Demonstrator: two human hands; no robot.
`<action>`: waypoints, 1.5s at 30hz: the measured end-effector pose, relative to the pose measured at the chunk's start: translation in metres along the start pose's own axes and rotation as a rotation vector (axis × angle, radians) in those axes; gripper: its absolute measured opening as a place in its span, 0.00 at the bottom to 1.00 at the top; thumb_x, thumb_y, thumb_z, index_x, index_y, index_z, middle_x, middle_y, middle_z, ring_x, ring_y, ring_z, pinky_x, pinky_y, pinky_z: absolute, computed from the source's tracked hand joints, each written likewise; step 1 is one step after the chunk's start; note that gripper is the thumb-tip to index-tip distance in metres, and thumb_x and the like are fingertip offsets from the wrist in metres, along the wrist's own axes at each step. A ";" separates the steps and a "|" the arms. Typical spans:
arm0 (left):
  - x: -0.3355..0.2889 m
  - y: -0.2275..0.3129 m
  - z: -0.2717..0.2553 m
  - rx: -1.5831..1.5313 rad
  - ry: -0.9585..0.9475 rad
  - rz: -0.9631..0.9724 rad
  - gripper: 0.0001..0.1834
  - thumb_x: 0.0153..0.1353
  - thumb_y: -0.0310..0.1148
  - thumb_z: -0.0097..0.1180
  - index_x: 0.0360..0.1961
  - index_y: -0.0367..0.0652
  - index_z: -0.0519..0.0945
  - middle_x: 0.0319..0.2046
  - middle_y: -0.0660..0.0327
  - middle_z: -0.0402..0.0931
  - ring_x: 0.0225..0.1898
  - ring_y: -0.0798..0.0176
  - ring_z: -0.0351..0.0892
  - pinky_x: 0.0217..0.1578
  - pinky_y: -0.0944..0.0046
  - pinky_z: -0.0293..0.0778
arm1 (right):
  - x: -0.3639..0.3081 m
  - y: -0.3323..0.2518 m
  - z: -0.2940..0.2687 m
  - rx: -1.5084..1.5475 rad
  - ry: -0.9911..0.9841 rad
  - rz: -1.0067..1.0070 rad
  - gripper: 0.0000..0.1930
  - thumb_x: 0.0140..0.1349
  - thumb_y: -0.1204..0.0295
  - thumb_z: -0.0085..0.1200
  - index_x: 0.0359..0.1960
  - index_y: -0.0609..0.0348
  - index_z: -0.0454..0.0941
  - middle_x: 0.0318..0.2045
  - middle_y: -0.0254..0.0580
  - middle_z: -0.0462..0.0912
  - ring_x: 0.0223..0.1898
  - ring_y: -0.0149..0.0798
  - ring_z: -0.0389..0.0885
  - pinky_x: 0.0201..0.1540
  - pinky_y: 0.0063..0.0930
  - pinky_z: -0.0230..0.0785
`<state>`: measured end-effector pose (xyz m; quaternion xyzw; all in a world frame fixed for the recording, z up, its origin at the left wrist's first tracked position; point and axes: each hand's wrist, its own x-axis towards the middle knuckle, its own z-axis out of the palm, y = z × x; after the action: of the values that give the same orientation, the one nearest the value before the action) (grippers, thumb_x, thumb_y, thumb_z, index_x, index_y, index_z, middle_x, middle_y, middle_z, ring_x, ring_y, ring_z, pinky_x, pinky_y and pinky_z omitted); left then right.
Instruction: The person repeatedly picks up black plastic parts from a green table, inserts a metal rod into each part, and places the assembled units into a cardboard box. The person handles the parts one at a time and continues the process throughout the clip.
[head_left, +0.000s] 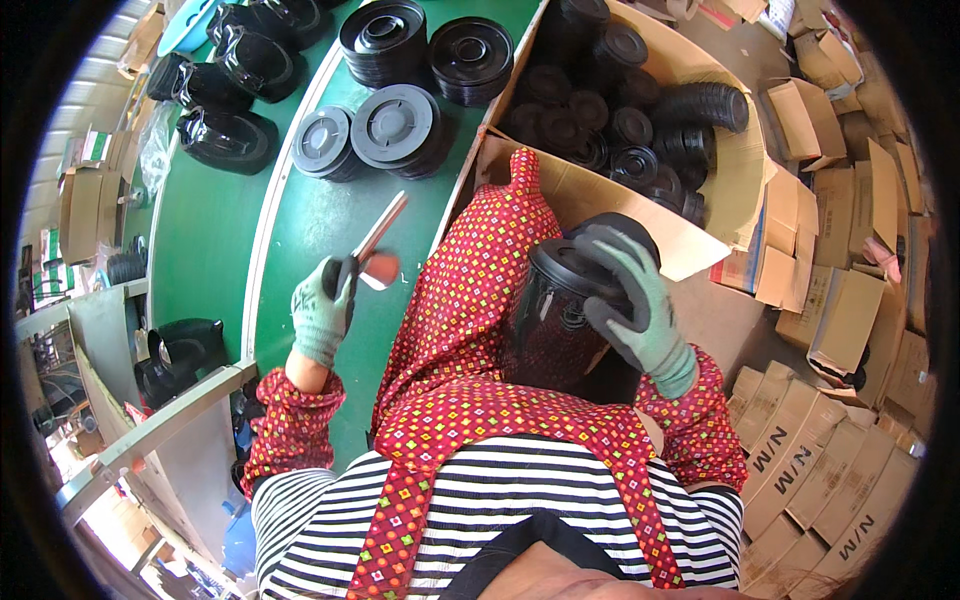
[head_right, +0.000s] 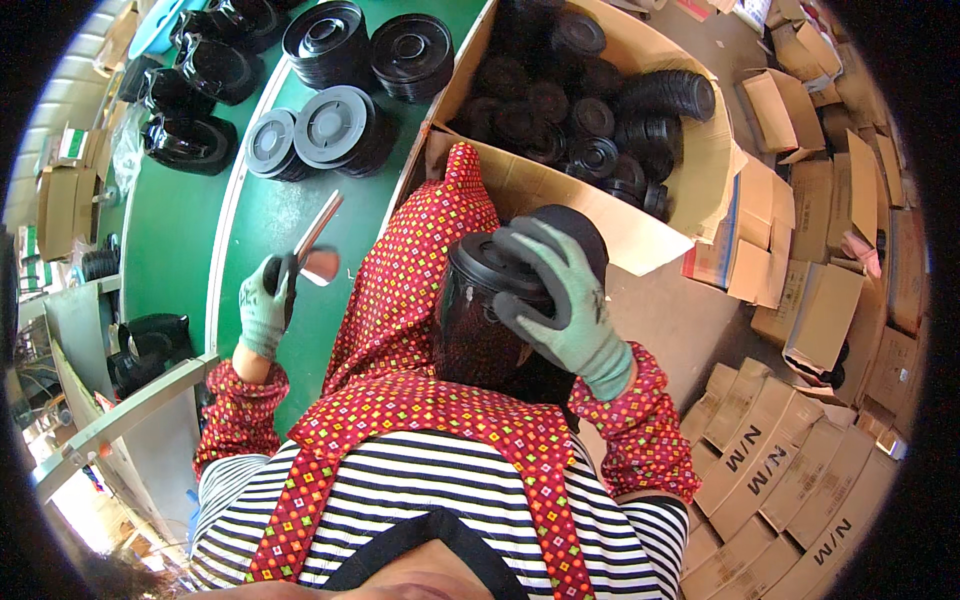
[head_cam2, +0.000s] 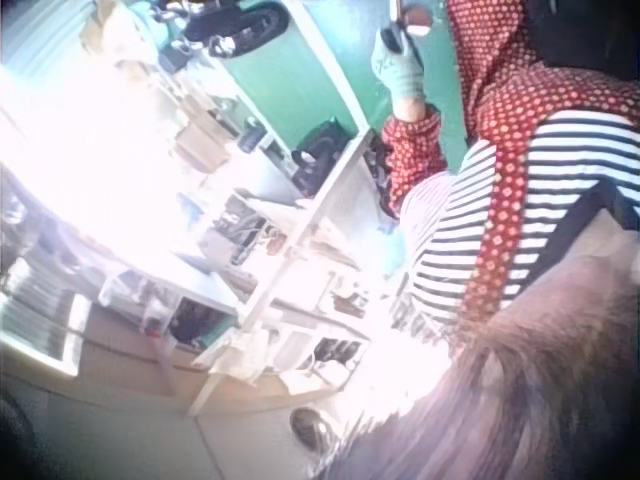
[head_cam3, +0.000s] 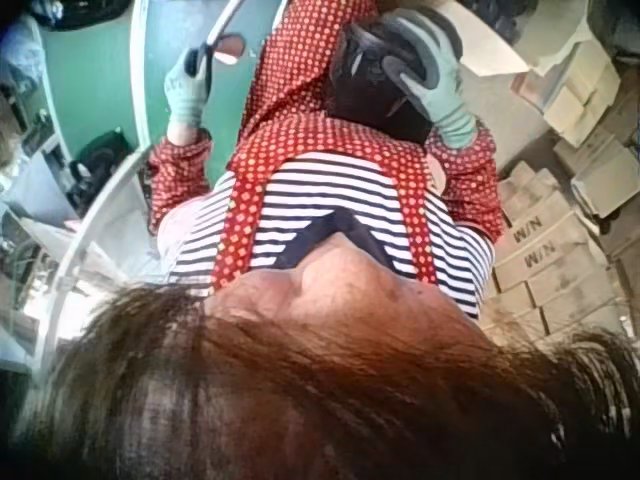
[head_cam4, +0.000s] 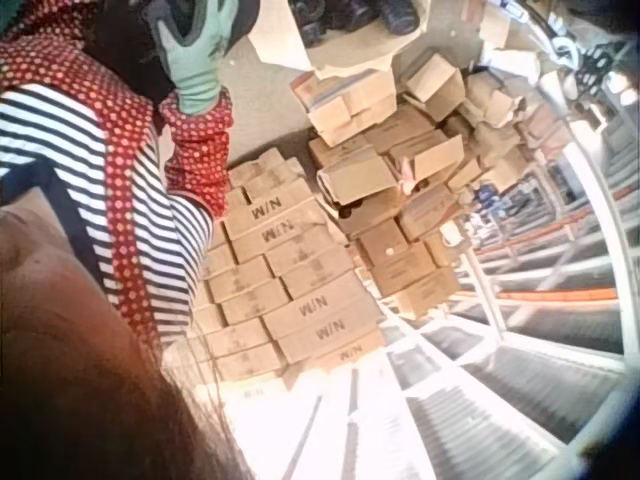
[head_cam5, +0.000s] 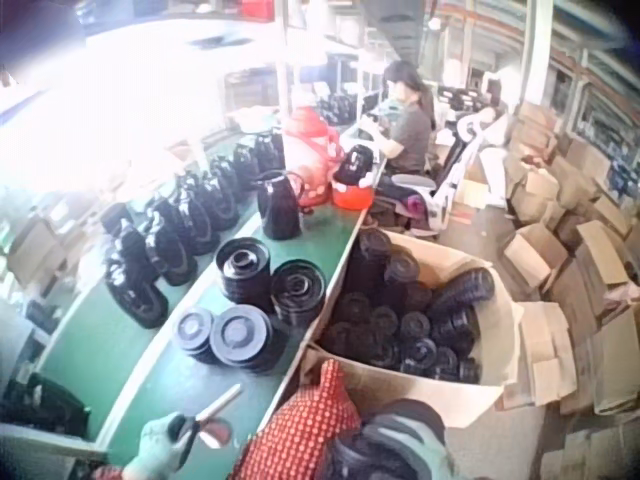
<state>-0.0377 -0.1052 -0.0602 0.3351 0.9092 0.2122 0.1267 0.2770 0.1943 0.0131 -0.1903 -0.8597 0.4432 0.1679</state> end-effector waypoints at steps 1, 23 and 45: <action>-0.014 -0.028 0.009 0.108 0.063 0.026 0.11 0.70 0.41 0.61 0.37 0.44 0.82 0.30 0.48 0.82 0.33 0.38 0.83 0.33 0.47 0.76 | -0.001 -0.001 0.004 0.043 -0.004 0.017 0.27 0.63 0.67 0.68 0.64 0.61 0.79 0.63 0.52 0.80 0.67 0.51 0.77 0.72 0.44 0.66; -0.015 0.161 0.038 -1.071 -0.419 0.407 0.62 0.51 0.43 0.82 0.80 0.35 0.55 0.74 0.48 0.66 0.74 0.51 0.66 0.75 0.52 0.62 | -0.010 -0.002 0.038 0.411 0.226 0.005 0.23 0.85 0.65 0.34 0.68 0.70 0.72 0.66 0.54 0.78 0.68 0.46 0.76 0.74 0.39 0.64; 0.012 0.126 -0.030 -1.538 -0.387 0.323 0.65 0.52 0.67 0.71 0.78 0.33 0.58 0.73 0.45 0.67 0.74 0.50 0.68 0.75 0.50 0.62 | 0.017 -0.077 0.021 -0.088 0.165 -0.431 0.47 0.58 0.65 0.75 0.77 0.60 0.62 0.72 0.64 0.68 0.74 0.65 0.66 0.76 0.49 0.61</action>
<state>0.0124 -0.0199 0.0242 0.3121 0.4109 0.7321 0.4447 0.2386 0.1468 0.0676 -0.0449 -0.8823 0.3421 0.3202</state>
